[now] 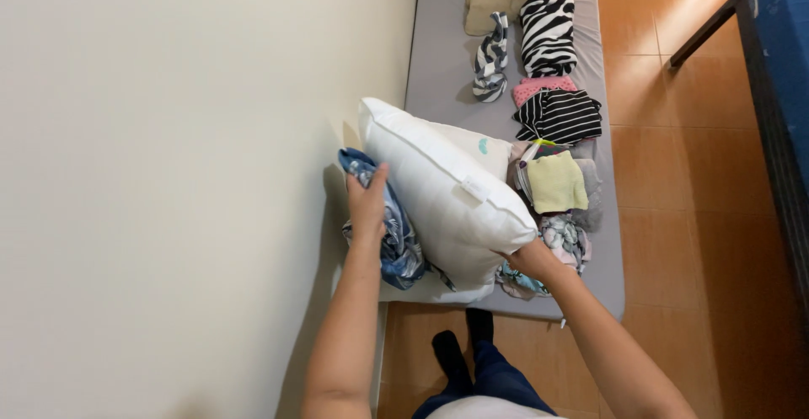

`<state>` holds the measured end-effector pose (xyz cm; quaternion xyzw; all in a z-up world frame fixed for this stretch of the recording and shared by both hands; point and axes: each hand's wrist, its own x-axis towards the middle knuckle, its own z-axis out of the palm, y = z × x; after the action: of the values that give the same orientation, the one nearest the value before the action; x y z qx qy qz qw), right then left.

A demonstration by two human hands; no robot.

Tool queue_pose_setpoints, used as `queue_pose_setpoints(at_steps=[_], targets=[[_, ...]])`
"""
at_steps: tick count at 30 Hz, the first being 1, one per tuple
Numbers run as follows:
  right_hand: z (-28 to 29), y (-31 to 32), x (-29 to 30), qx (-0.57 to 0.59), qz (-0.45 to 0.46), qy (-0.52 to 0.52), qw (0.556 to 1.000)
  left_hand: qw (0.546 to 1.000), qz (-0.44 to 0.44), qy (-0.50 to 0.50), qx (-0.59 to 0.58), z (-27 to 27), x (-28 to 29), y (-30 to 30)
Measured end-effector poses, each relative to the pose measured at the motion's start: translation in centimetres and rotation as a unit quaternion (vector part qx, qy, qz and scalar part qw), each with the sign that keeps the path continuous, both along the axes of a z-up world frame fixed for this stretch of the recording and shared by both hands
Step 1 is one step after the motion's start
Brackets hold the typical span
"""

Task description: The person wipes a blue mattress with a yellow cloth, then folds various clothes and places them on a nearby bench. Finally, the person puts a blue patterned pillowcase onto a white pillow.

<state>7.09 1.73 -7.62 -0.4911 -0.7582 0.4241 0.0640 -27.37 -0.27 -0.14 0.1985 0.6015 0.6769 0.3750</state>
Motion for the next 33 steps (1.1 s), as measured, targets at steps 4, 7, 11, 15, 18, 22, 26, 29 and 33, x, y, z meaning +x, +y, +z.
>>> queue_pose_setpoints(at_steps=[4,7,11,15,18,22,26,29,33], targets=[[3.7,-0.6,-0.2,0.27,0.093,0.117,0.951,0.99,-0.035,0.117,-0.066,0.9,3.4,0.3],[9.4,-0.7,-1.4,0.019,-0.037,0.116,0.992,0.975,-0.058,0.179,-0.117,2.0,3.9,0.2],[14.4,-0.7,-4.6,0.059,-0.056,0.154,0.985,0.959,-0.091,0.198,-0.18,2.0,4.1,0.4],[16.9,-0.7,-9.2,0.071,-0.078,0.115,0.988,0.956,-0.119,0.205,-0.171,1.6,4.9,0.2],[15.0,-0.5,-10.5,0.207,0.0,-0.101,0.973,0.96,-0.15,0.197,-0.134,0.5,5.2,-0.2],[11.9,0.2,-10.0,0.259,-0.045,-0.135,0.955,0.969,-0.185,0.15,-0.058,-3.3,4.1,-1.0],[10.2,1.1,-8.1,0.198,-0.1,-0.177,0.959,0.975,-0.217,-0.046,0.009,-5.3,1.6,-2.2],[9.0,1.7,-6.3,0.197,-0.11,-0.183,0.957,0.97,-0.202,-0.131,0.034,-3.2,0.2,-3.5],[9.3,2.2,-5.1,0.187,-0.119,-0.18,0.958,0.969,-0.149,-0.186,0.07,-0.6,-1.2,-4.5]])
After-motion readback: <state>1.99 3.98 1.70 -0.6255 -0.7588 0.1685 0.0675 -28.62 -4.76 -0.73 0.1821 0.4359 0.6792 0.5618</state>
